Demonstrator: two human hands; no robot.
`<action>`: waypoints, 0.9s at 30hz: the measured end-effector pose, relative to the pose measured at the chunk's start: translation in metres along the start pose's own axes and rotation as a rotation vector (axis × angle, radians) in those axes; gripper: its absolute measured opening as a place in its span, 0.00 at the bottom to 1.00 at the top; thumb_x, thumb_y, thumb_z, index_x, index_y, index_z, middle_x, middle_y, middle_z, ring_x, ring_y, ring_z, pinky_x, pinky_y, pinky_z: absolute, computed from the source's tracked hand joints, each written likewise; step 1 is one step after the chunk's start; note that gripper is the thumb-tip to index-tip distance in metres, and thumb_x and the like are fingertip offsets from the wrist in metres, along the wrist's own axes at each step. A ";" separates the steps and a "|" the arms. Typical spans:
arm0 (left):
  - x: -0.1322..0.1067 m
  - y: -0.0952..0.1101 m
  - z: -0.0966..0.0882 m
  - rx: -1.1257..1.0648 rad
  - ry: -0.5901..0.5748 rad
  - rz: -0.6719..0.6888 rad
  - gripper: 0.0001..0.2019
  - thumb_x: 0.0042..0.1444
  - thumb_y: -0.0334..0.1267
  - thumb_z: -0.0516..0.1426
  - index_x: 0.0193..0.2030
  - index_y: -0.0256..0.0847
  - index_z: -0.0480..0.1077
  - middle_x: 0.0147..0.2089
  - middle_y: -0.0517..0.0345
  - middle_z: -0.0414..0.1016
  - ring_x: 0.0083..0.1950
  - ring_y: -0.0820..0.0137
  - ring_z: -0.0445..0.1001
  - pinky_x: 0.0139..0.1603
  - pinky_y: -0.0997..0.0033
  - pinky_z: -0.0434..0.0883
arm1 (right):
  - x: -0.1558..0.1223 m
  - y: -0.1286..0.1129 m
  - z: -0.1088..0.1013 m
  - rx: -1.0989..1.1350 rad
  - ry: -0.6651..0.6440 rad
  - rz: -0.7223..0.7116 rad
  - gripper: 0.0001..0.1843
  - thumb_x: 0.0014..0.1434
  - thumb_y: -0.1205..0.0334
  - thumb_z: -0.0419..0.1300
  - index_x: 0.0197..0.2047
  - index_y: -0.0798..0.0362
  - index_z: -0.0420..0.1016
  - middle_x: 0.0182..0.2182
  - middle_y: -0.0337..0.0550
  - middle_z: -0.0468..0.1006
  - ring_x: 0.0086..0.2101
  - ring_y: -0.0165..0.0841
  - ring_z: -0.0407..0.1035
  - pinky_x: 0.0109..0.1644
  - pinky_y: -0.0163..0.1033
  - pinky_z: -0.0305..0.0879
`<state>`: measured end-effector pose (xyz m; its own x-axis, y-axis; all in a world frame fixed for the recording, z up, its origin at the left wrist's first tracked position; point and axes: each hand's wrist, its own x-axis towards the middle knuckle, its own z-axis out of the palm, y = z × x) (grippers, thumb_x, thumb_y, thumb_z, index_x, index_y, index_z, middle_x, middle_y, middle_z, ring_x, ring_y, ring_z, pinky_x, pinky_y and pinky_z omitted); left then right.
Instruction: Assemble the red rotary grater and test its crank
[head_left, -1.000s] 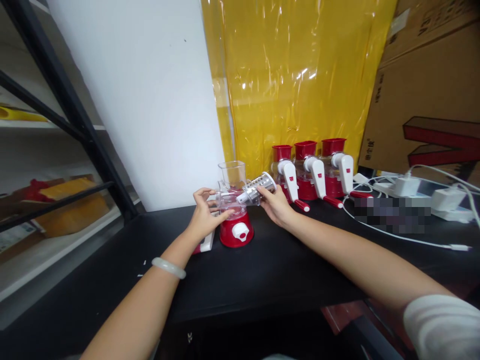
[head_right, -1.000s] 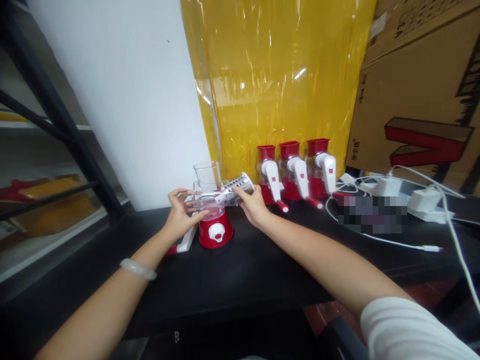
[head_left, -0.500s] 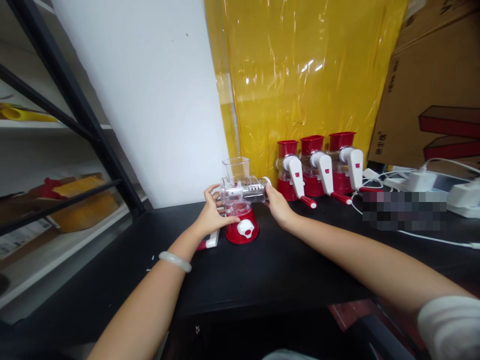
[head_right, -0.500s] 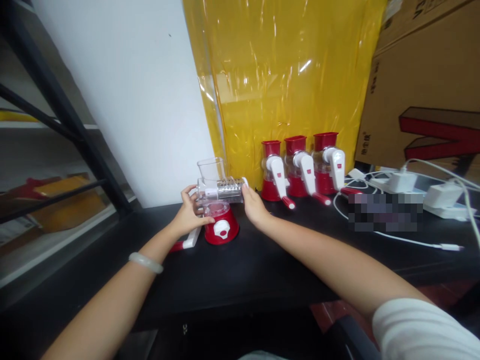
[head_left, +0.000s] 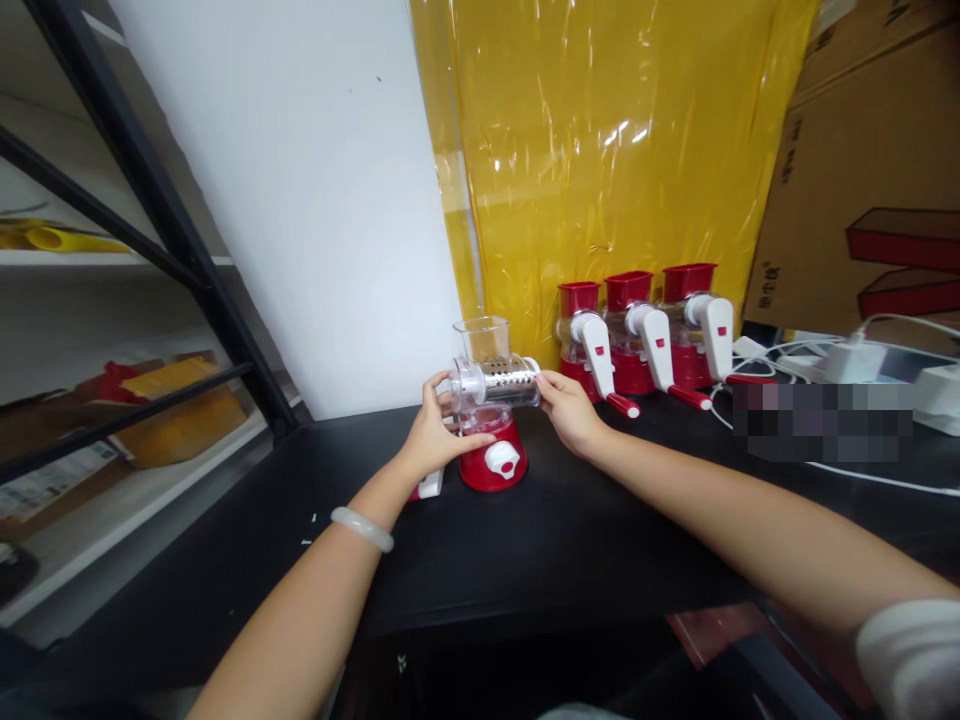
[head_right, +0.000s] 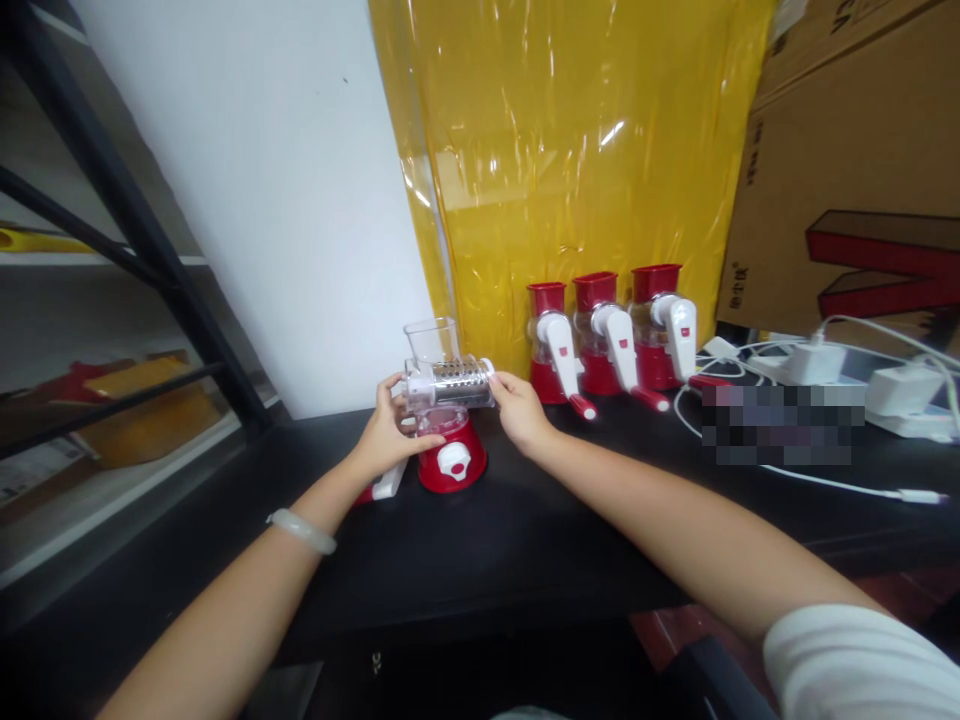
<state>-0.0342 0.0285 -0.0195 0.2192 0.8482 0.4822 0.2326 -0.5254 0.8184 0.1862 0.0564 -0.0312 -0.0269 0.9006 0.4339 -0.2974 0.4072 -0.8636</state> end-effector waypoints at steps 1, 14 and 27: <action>0.000 0.000 0.001 0.001 0.003 -0.001 0.54 0.35 0.36 0.73 0.64 0.50 0.45 0.58 0.41 0.67 0.54 0.52 0.74 0.53 0.44 0.72 | 0.000 -0.001 0.000 0.043 -0.024 0.000 0.18 0.49 0.43 0.63 0.27 0.50 0.74 0.28 0.40 0.73 0.34 0.34 0.67 0.47 0.43 0.64; -0.001 -0.001 0.002 -0.011 -0.014 -0.003 0.54 0.36 0.36 0.72 0.65 0.50 0.43 0.59 0.41 0.66 0.57 0.50 0.72 0.54 0.43 0.71 | 0.001 -0.010 -0.001 0.150 -0.048 0.035 0.20 0.41 0.43 0.69 0.25 0.52 0.75 0.24 0.39 0.75 0.30 0.33 0.70 0.42 0.42 0.67; -0.002 -0.005 0.005 -0.016 -0.052 0.005 0.55 0.40 0.38 0.71 0.68 0.51 0.41 0.62 0.40 0.64 0.57 0.53 0.72 0.57 0.45 0.69 | -0.001 -0.030 0.003 0.231 -0.201 0.098 0.23 0.42 0.42 0.69 0.31 0.53 0.78 0.29 0.44 0.80 0.38 0.39 0.75 0.42 0.43 0.70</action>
<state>-0.0310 0.0291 -0.0264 0.2692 0.8405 0.4702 0.2162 -0.5285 0.8209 0.1923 0.0427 -0.0047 -0.2475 0.8762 0.4135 -0.4921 0.2539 -0.8327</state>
